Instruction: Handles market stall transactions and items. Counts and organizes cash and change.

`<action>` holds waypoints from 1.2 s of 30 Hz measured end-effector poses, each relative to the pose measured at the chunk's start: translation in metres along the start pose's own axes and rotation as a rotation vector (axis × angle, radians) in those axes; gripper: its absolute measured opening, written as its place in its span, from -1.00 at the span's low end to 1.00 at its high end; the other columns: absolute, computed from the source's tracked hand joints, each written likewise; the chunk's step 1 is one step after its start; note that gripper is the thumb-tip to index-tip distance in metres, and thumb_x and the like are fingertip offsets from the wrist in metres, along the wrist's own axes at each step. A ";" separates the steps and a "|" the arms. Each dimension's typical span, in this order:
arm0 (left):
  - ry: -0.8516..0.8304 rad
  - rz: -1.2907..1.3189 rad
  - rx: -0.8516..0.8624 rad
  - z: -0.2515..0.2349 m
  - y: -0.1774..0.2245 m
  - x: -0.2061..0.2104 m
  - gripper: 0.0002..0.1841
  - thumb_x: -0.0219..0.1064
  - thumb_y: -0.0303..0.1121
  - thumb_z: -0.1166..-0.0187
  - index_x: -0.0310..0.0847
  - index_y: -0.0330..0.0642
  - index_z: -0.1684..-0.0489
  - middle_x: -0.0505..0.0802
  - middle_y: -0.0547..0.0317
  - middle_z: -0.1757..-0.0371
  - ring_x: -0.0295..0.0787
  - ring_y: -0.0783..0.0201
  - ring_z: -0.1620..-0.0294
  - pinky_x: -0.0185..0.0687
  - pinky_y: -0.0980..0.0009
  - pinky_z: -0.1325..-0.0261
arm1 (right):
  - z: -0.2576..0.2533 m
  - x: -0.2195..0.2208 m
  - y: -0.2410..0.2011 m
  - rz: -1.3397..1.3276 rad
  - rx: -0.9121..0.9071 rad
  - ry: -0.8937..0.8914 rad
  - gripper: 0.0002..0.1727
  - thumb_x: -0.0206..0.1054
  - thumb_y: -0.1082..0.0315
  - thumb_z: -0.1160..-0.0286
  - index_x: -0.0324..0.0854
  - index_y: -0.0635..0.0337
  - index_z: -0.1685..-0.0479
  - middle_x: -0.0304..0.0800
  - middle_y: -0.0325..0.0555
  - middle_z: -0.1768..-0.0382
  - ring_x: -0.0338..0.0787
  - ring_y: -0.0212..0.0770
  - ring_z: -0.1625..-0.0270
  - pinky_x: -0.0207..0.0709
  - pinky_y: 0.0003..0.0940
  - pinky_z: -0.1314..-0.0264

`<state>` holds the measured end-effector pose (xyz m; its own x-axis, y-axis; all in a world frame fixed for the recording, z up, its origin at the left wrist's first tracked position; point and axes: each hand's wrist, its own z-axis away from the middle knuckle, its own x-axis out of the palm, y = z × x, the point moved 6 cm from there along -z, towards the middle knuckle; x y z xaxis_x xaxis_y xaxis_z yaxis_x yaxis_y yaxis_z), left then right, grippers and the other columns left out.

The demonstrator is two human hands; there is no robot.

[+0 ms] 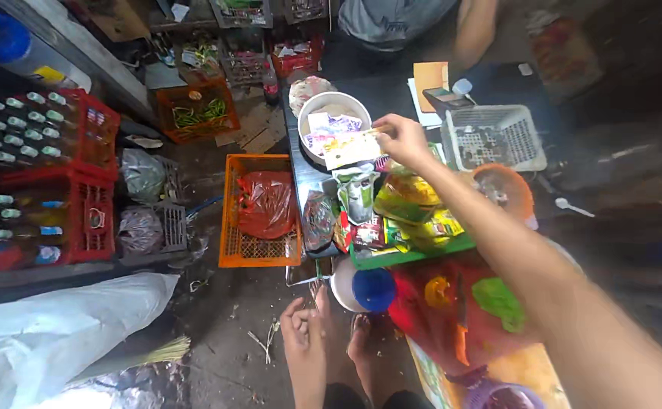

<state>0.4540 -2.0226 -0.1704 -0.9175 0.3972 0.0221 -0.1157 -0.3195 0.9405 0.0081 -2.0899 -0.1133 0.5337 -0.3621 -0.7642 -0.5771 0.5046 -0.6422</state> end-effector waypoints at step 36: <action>-0.541 0.122 0.065 -0.116 0.082 0.144 -0.40 0.06 -0.16 -0.81 0.20 -0.45 -0.69 0.58 -0.15 -0.58 0.70 0.10 -0.40 0.68 0.21 -0.42 | 0.048 -0.043 -0.021 -0.736 0.211 0.095 -0.72 0.23 0.23 -0.78 0.54 0.26 -0.19 0.83 -0.06 0.29 0.82 -0.28 0.33 0.76 -0.28 0.21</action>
<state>0.2677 -2.0917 -0.1294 -0.5947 0.7510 0.2870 0.0187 -0.3440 0.9388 0.0270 -2.0472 -0.0637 0.6735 -0.7233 -0.1525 0.0410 0.2425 -0.9693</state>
